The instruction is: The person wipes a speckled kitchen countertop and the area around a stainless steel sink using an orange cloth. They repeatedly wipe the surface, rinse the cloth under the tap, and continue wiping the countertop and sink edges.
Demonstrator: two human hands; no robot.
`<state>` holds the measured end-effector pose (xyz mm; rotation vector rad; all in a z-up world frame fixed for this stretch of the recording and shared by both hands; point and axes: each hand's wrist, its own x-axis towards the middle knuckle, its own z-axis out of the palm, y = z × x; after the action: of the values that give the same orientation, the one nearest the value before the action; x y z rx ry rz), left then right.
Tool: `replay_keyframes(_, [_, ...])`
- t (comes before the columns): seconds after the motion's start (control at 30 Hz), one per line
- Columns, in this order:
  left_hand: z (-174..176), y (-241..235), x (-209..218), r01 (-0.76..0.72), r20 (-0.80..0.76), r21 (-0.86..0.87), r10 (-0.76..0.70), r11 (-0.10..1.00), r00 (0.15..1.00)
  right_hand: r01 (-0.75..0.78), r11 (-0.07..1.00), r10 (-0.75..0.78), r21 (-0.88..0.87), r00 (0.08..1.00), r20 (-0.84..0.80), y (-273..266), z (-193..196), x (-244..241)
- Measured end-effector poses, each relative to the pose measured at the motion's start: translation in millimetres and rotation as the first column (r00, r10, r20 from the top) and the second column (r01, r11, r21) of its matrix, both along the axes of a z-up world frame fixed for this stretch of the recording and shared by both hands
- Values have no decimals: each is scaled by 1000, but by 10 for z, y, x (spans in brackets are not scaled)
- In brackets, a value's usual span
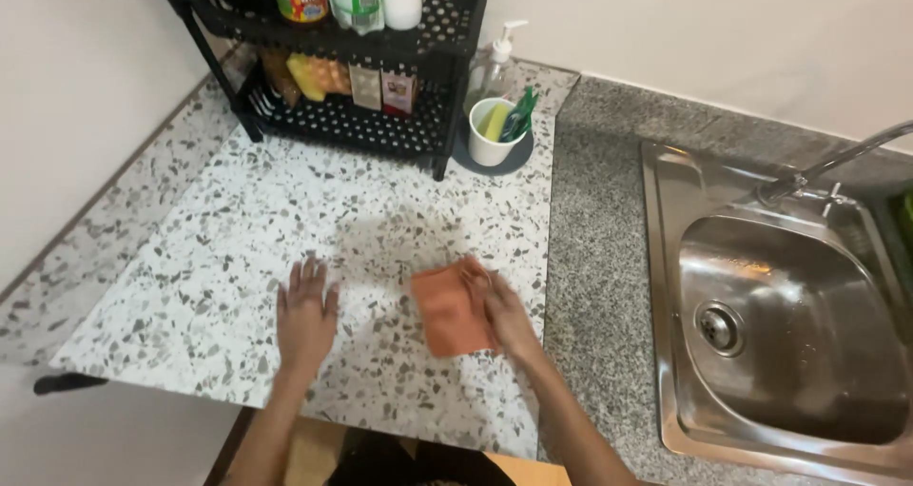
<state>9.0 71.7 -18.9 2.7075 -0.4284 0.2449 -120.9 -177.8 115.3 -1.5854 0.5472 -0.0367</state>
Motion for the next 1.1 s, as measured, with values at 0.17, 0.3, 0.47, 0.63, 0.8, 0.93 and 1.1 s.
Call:
replay_keyframes(0.17, [1102,-886,-604,-222,-525,-685,-258,694,811,173,832,-200,-527,980,5,-523,-536,-242])
replay_keyframes(0.3, [209,-1771,-670,412,-28,-471,-480,780,877,-42,455,-215,-889,964,-156,-784,-942,-416])
replay_keyframes(0.47, [664,-1970,79,66,-199,-759,-328,647,924,-104,466,-232,-879,944,-235,-788,-1054,-425])
replay_keyframes(0.63, [-431,-1863,423,391,430,2,-354,920,831,-90,496,-217,-864,950,-223,-783,-996,-426])
replay_keyframes(0.8, [110,-715,-500,672,308,-129,-615,729,726,-30,435,-208,-900,969,-133,-841,-1113,-422])
replay_keyframes(0.93, [1845,-487,188,-495,-908,-297,-81,817,411,-60,426,-215,-903,963,-165,-881,-1207,-436])
replay_keyframes(1.1, [-1012,362,1926,-6,432,151,-60,989,900,-144,436,-294,-888,910,-292,-820,-1107,-399])
